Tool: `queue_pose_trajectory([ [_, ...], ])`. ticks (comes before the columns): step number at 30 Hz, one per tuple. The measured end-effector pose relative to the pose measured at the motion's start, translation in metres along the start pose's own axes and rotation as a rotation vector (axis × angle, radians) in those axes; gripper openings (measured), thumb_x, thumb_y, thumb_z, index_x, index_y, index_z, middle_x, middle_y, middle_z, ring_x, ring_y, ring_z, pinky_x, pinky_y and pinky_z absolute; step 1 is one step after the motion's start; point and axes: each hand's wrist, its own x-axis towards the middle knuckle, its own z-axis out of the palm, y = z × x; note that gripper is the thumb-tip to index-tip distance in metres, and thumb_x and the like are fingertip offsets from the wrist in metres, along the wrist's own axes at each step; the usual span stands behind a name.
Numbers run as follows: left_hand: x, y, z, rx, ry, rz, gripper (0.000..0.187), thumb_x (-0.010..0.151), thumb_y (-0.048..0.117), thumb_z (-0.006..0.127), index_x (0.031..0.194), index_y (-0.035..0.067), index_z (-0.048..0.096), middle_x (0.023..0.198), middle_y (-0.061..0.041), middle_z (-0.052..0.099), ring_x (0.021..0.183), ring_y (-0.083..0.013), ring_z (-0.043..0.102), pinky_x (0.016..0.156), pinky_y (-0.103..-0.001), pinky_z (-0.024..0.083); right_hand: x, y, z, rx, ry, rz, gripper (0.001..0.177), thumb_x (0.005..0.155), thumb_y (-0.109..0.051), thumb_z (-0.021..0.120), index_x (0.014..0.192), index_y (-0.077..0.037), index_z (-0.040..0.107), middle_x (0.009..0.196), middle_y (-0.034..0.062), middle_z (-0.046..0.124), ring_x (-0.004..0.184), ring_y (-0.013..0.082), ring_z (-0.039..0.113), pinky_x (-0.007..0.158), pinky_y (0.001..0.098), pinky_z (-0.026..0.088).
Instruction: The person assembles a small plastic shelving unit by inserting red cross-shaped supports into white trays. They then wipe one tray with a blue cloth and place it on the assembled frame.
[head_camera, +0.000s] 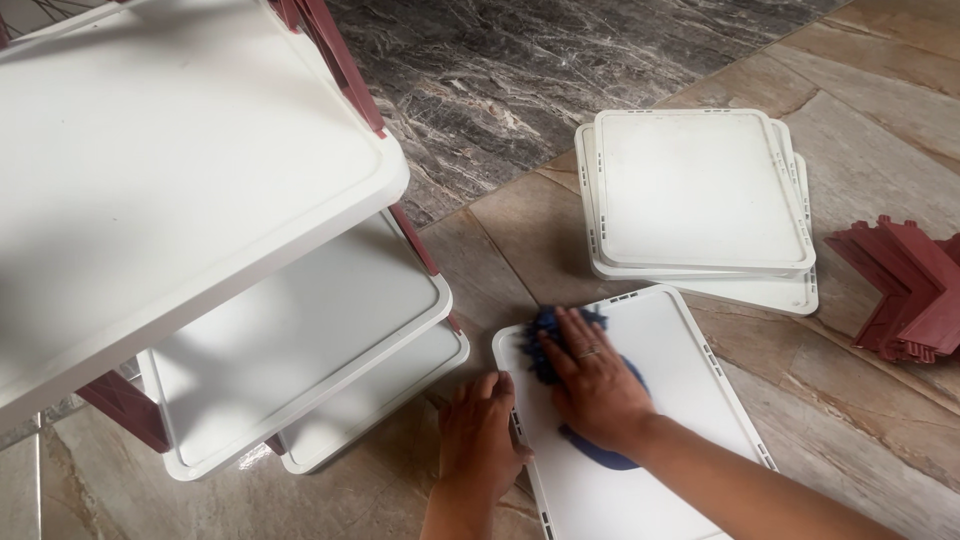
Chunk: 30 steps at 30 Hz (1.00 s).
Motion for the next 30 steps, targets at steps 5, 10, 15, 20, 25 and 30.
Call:
queue_pose_trajectory([
  [5, -0.001, -0.001, 0.0, 0.004, -0.038, -0.008, 0.092, 0.073, 0.024, 0.091, 0.149, 0.012, 0.041, 0.155, 0.0, 0.038, 0.145, -0.0257, 0.032, 0.119, -0.048, 0.027, 0.01, -0.019, -0.005, 0.077, 0.013, -0.091, 0.071, 0.096, -0.033, 0.051, 0.159, -0.011, 0.025, 0.171, 0.0177, 0.001, 0.158, 0.0304, -0.004, 0.123, 0.0429, 0.0],
  [10, -0.001, -0.004, 0.003, -0.041, -0.037, -0.011, 0.084, 0.075, 0.024, 0.09, 0.145, 0.011, 0.047, 0.156, -0.004, 0.037, 0.149, -0.0263, 0.027, 0.122, -0.048, 0.022, 0.014, -0.022, 0.001, 0.174, 0.085, -0.224, 0.064, 0.097, -0.032, 0.054, 0.153, -0.009, 0.035, 0.169, 0.0157, 0.009, 0.156, 0.0279, 0.003, 0.125, 0.0442, 0.004],
  [15, -0.001, -0.005, 0.006, -0.058, -0.002, -0.023, 0.087, 0.072, 0.024, 0.091, 0.145, 0.01, 0.047, 0.158, -0.004, 0.037, 0.149, -0.0274, 0.027, 0.123, -0.049, 0.02, 0.018, -0.014, 0.005, 0.134, 0.105, -0.309, 0.063, 0.095, -0.027, 0.055, 0.154, -0.01, 0.038, 0.169, 0.0142, 0.013, 0.157, 0.0272, 0.007, 0.126, 0.0425, 0.006],
  [20, -0.008, -0.01, 0.015, -0.087, 0.051, -0.1, 0.087, 0.073, 0.029, 0.091, 0.145, 0.012, 0.046, 0.159, -0.002, 0.031, 0.149, -0.0304, 0.023, 0.123, -0.052, 0.019, 0.006, -0.007, 0.005, 0.211, 0.026, -0.348, 0.063, 0.099, -0.032, 0.053, 0.156, -0.012, 0.035, 0.169, 0.0115, 0.014, 0.156, 0.0247, 0.008, 0.126, 0.0402, 0.007],
  [25, -0.01, -0.017, 0.033, -0.113, 0.065, -0.21, 0.081, 0.076, 0.036, 0.089, 0.146, 0.023, 0.05, 0.162, 0.003, 0.025, 0.151, -0.034, 0.018, 0.12, -0.056, 0.02, -0.019, -0.004, 0.004, 0.199, -0.117, -0.379, 0.065, 0.102, -0.04, 0.046, 0.159, -0.014, 0.034, 0.173, 0.0112, 0.011, 0.156, 0.0235, 0.005, 0.125, 0.0401, 0.005],
  [30, -0.013, -0.026, 0.042, -0.123, 0.106, -0.249, 0.077, 0.077, 0.042, 0.088, 0.142, 0.028, 0.049, 0.163, 0.009, 0.024, 0.15, -0.0365, 0.019, 0.121, -0.057, 0.02, -0.04, -0.002, 0.005, 0.198, -0.131, -0.445, 0.055, 0.104, -0.032, 0.046, 0.153, -0.008, 0.039, 0.17, 0.013, 0.016, 0.157, 0.0258, 0.009, 0.127, 0.0416, 0.007],
])
